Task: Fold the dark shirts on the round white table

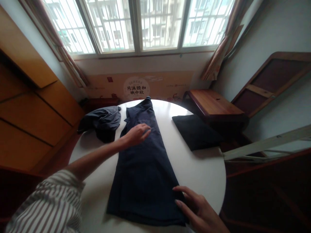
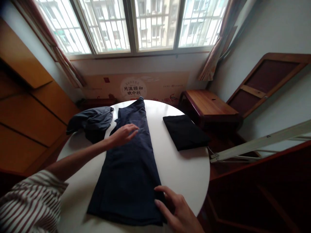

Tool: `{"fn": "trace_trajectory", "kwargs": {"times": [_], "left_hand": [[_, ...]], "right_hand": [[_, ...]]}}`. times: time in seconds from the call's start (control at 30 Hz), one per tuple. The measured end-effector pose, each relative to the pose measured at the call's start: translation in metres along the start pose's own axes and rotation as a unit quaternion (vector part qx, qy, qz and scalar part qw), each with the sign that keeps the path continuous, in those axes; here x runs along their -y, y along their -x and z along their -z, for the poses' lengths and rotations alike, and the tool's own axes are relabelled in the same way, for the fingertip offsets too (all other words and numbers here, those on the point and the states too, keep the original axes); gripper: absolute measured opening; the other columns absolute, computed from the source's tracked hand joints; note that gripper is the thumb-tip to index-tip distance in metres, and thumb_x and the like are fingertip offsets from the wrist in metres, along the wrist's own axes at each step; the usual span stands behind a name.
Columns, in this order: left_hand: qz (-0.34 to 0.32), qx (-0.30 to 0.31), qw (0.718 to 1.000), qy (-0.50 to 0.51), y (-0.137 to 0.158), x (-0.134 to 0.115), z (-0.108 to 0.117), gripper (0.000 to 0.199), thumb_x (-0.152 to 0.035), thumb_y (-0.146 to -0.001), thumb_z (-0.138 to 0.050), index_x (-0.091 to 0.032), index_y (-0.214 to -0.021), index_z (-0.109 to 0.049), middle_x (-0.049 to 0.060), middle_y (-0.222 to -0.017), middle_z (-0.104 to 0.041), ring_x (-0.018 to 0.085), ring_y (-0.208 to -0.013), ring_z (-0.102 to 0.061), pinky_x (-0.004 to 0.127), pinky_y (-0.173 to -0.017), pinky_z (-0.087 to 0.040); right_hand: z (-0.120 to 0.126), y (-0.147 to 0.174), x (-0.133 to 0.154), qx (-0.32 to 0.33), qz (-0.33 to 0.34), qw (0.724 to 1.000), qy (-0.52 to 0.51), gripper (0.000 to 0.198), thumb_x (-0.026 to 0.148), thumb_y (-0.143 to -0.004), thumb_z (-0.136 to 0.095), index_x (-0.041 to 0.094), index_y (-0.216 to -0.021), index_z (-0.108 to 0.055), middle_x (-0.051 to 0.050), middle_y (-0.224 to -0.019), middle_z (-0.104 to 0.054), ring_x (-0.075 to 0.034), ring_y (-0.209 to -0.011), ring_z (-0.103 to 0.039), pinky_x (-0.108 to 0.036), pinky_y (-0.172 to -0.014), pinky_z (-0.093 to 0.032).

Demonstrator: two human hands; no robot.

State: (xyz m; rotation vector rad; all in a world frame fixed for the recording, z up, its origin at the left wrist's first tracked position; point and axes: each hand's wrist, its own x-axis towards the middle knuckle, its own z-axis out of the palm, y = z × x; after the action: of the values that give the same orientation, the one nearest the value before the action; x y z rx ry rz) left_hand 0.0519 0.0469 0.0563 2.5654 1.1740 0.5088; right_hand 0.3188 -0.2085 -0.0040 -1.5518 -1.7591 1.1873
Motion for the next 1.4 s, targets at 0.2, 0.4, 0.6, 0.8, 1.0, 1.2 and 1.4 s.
{"fn": "trace_trajectory", "kwargs": {"times": [0.2,0.4,0.6,0.8,1.0,1.2,1.4], "left_hand": [[-0.103,0.049,0.993,-0.028,0.2,-0.068,-0.008,0.048,-0.052,-0.089,-0.062,-0.02,-0.125,-0.062,0.013,-0.112,-0.065,0.025,-0.098,-0.061,0.039,-0.086,-0.055],[-0.116,-0.023,0.987,-0.11,0.246,-0.064,-0.018,0.028,-0.02,-0.096,-0.053,-0.019,-0.122,-0.062,0.012,-0.113,-0.066,0.022,-0.1,-0.063,0.037,-0.086,-0.058],[-0.157,-0.069,0.975,-0.141,0.24,-0.065,-0.015,0.035,-0.005,-0.091,-0.048,-0.013,-0.124,-0.057,0.012,-0.104,-0.066,0.019,-0.089,-0.064,0.032,-0.077,-0.06],[-0.221,-0.125,0.944,-0.21,0.245,-0.068,-0.001,0.037,-0.008,-0.091,-0.052,-0.01,-0.128,-0.051,0.008,-0.092,-0.063,0.017,-0.079,-0.063,0.03,-0.074,-0.058],[-0.229,-0.083,0.949,-0.198,0.253,-0.06,-0.003,0.023,-0.01,-0.091,-0.053,-0.014,-0.112,-0.057,0.006,-0.086,-0.063,0.014,-0.07,-0.06,0.028,-0.068,-0.056],[-0.231,-0.037,0.962,-0.139,0.239,-0.048,-0.003,0.033,-0.015,-0.093,-0.05,-0.016,-0.126,-0.056,0.013,-0.113,-0.065,0.019,-0.094,-0.064,0.032,-0.083,-0.055],[-0.27,-0.042,0.957,-0.093,0.227,-0.047,0.005,0.026,-0.009,-0.093,-0.044,-0.01,-0.115,-0.057,0.011,-0.096,-0.07,0.015,-0.072,-0.063,0.029,-0.067,-0.054]], "right_hand": [[-0.007,0.006,0.012,0.028,0.021,0.999,0.003,0.055,0.042,-0.078,-0.072,0.024,-0.13,-0.062,-0.001,-0.078,-0.067,-0.017,-0.065,-0.061,-0.026,-0.061,-0.053],[-0.005,0.008,0.019,0.003,0.057,0.997,0.046,0.045,0.04,-0.081,-0.068,0.022,-0.122,-0.068,-0.008,-0.099,-0.072,-0.023,-0.087,-0.068,-0.032,-0.079,-0.057],[-0.002,0.011,0.01,-0.006,0.094,0.994,0.062,0.045,0.04,-0.086,-0.062,0.02,-0.127,-0.064,-0.009,-0.106,-0.072,-0.024,-0.092,-0.07,-0.034,-0.083,-0.057],[-0.007,0.014,-0.001,-0.059,0.198,0.956,0.21,0.039,0.027,-0.088,-0.051,0.021,-0.124,-0.063,-0.012,-0.124,-0.066,-0.025,-0.108,-0.068,-0.035,-0.09,-0.057],[-0.011,0.015,0.0,-0.161,0.322,0.861,0.359,0.033,0.013,-0.089,-0.045,0.015,-0.114,-0.068,-0.014,-0.094,-0.07,-0.021,-0.072,-0.07,-0.03,-0.062,-0.06],[-0.02,-0.001,0.028,-0.177,0.421,0.787,0.415,0.041,0.001,-0.084,-0.043,0.014,-0.114,-0.069,-0.017,-0.115,-0.068,-0.03,-0.107,-0.064,-0.046,-0.087,-0.058],[-0.022,-0.009,0.027,-0.097,0.459,0.782,0.41,0.048,-0.002,-0.086,-0.04,0.013,-0.124,-0.065,-0.012,-0.13,-0.065,-0.026,-0.124,-0.057,-0.046,-0.099,-0.053]]}}
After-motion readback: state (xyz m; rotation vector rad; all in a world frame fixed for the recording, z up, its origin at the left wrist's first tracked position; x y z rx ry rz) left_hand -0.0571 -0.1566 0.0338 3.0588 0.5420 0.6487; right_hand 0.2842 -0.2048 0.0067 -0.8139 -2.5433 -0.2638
